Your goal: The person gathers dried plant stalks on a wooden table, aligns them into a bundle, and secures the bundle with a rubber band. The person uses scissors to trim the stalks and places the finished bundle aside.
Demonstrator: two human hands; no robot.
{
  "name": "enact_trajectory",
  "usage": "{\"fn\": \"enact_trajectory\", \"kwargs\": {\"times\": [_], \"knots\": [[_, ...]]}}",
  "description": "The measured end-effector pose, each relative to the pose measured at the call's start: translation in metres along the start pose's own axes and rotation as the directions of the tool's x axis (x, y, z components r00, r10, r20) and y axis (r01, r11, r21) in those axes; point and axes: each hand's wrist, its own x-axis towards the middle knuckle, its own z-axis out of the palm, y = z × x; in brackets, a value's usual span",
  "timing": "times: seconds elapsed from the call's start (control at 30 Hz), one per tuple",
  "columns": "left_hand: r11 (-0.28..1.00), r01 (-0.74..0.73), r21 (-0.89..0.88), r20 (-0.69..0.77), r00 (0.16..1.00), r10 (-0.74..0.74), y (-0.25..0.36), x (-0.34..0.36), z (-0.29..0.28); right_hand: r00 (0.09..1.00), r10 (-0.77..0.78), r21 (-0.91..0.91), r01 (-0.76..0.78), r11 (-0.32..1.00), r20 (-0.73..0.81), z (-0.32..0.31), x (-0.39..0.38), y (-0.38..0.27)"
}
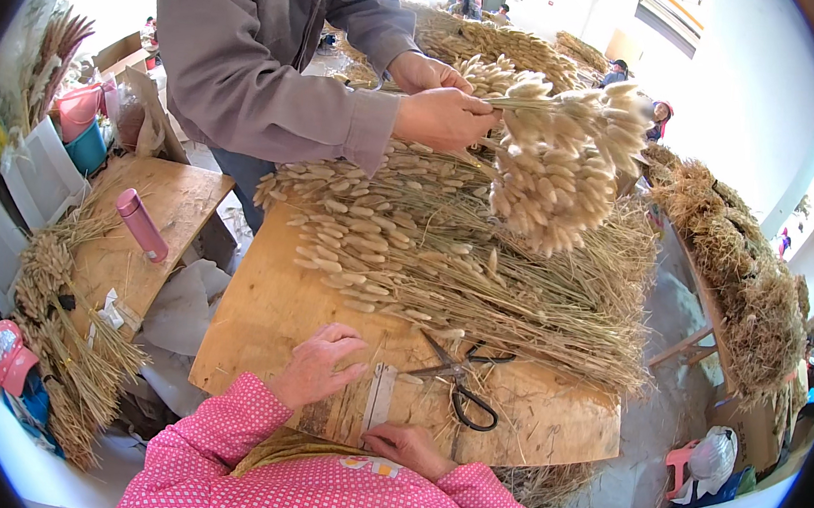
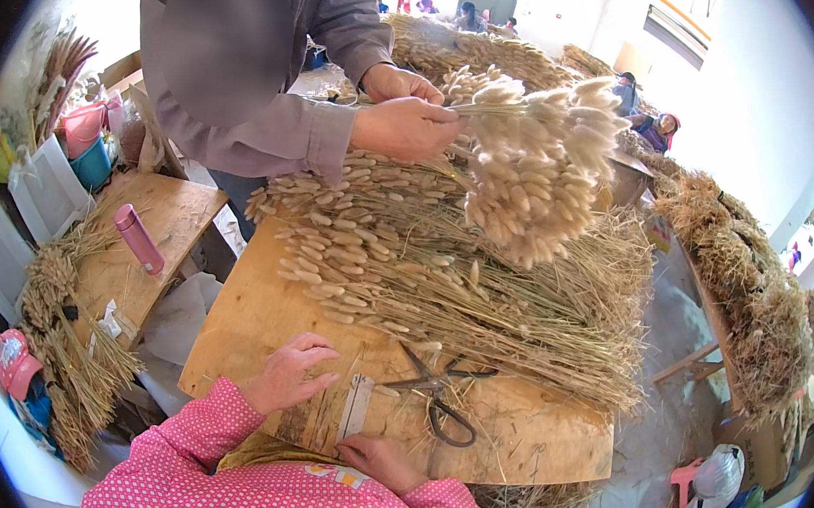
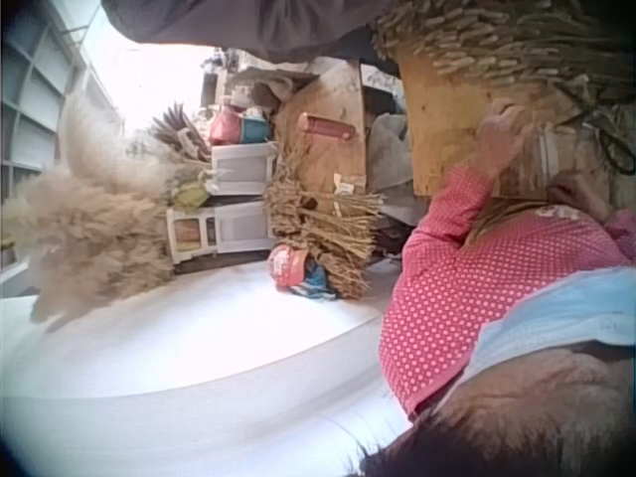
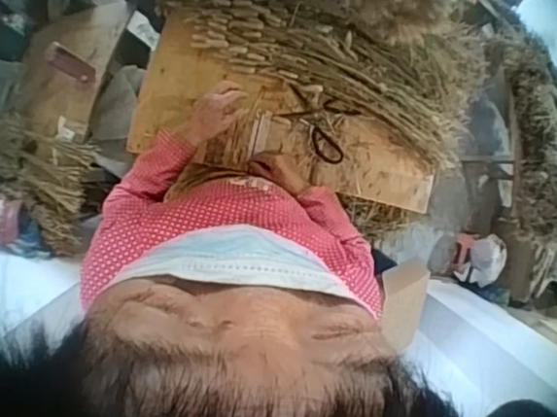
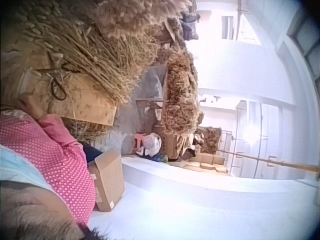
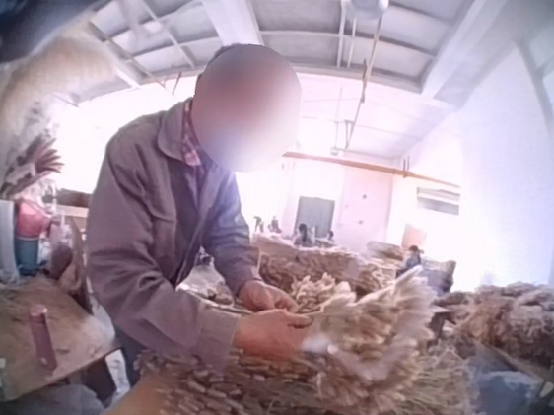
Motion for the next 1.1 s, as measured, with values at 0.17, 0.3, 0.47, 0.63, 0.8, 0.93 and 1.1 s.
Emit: {"fn": "enact_trajectory", "kwargs": {"times": [0.17, 0.3, 0.47, 0.63, 0.8, 0.93, 1.1], "knots": [[1.0, 0.015, -0.008, 0.007, 1.0, -0.015, 0.001, -0.001, 0.002, 1.0, 0.012, 0.01, -0.012, 1.0, 0.022, -0.002, -0.001, 0.0], [1.0, 0.012, -0.017, 0.009, 1.0, -0.011, 0.001, -0.001, 0.002, 0.999, 0.025, 0.0, -0.025, 1.0, 0.035, -0.004, -0.001, -0.003], [1.0, 0.014, -0.019, 0.004, 1.0, -0.014, 0.002, -0.002, 0.003, 1.0, 0.028, -0.016, -0.028, 0.999, 0.008, -0.003, 0.0, -0.003], [1.0, 0.003, 0.006, -0.047, 0.999, -0.003, 0.002, 0.007, -0.004, 0.999, 0.026, -0.009, -0.027, 1.0, -0.018, -0.001, 0.0, -0.001], [0.998, 0.007, 0.059, -0.126, 0.992, 0.001, 0.0, 0.036, -0.028, 1.0, 0.008, -0.007, -0.008, 1.0, -0.015, -0.001, 0.0, 0.002], [0.993, -0.053, 0.106, -0.212, 0.974, 0.075, 0.0, 0.065, -0.048, 1.0, 0.008, -0.011, -0.008, 1.0, -0.025, 0.0, 0.0, 0.004], [0.984, -0.103, 0.149, -0.215, 0.967, 0.134, 0.002, 0.08, -0.058, 0.999, 0.005, 0.017, -0.004, 1.0, -0.031, 0.001, -0.001, 0.006]]}}
